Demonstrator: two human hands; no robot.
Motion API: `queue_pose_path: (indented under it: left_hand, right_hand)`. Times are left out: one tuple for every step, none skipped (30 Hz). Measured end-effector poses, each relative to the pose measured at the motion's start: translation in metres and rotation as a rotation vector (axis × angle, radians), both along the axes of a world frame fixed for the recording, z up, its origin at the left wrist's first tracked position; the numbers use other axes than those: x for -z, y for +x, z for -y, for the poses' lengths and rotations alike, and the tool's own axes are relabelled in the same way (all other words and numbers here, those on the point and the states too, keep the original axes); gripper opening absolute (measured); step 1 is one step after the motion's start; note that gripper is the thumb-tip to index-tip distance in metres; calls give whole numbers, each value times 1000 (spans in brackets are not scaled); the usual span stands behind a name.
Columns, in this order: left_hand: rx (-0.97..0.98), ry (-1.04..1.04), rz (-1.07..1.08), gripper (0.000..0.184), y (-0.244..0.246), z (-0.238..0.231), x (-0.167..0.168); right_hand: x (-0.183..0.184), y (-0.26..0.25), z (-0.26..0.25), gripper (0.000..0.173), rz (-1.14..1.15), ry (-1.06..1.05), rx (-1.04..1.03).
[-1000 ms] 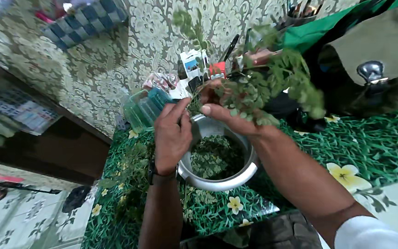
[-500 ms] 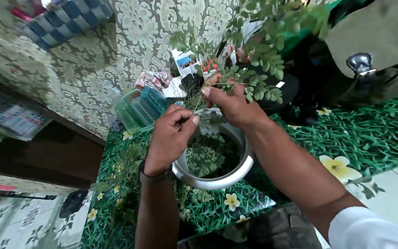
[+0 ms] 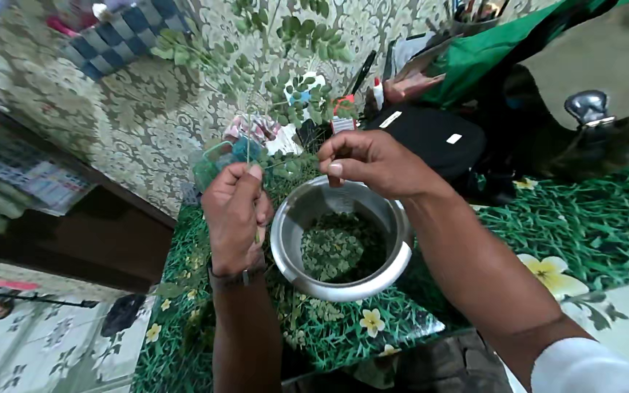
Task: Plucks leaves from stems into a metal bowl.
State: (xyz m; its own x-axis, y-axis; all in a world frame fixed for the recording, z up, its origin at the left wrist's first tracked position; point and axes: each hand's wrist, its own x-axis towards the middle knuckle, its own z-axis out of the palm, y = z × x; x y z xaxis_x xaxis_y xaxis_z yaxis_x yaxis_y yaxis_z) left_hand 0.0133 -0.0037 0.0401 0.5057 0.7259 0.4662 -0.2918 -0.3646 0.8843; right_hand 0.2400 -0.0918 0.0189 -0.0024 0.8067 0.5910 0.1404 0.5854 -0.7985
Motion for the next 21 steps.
queue_pose_path:
  left_hand:
    - [1,-1,8,17,0,0,0]
    - [-2,-2,11,17,0,1,-1]
    - [-3,-2,11,17,1,2,-1]
    - [3,-4,9,18,1,2,0]
    - [17,-9,6,18,2,1,0]
    - [34,-16,4,18,2,1,1]
    - [46,-22,4,18,2,2,1]
    - [54,-26,4,18,2,1,1]
    - [57,-27,9,18,3,1,1]
    - [50,-26,16,19,3,0,1]
    - [40,-21,18,19,1,-1,1]
    - [31,-18,23,20,0,-1,0]
    - [19,-17,31,21,-1,-2,-1]
    - [12,-18,41,21,-2,-2,-2]
    - [14,-16,47,21,-3,-1,-3]
    - [24,-13,49,21,-3,-1,-3]
    - [33,-14,48,21,-3,-1,-3]
    - [43,-12,37,20,-3,-1,-3]
    - [56,-7,26,20,-3,-1,-2]
    - [72,-5,18,19,-2,0,-1]
    - [83,-5,12,18,-1,0,-1]
  right_hand:
    - [1,-2,-1,17,-4,4,1]
    - [2,-3,-3,16,-5,7,5]
    - [2,-4,-4,15,-6,8,13]
    - [3,-6,-4,14,-8,7,26]
    - [3,-7,-4,13,-7,2,42]
    - [3,-9,-5,11,1,0,57]
    - [3,-10,-6,10,13,7,75]
    - [4,-10,-7,10,25,21,92]
    - [4,-10,-7,11,37,37,104]
    - [5,-9,-8,12,47,51,109]
    - [5,-7,-8,12,54,56,110]
    - [5,-5,-7,12,51,57,110]
    - [4,-3,-6,12,42,55,112]
    - [4,-1,-5,11,30,46,114]
    - [3,0,-4,10,22,37,116]
    - [1,0,-2,9,22,37,115]
    - [0,-2,-2,10,19,41,120]
    - [0,-4,-2,13,15,48,125]
    - [0,-6,-2,15,11,59,127]
    - [0,-8,-3,15,10,76,123]
    - [1,-11,-4,14,5,95,118]
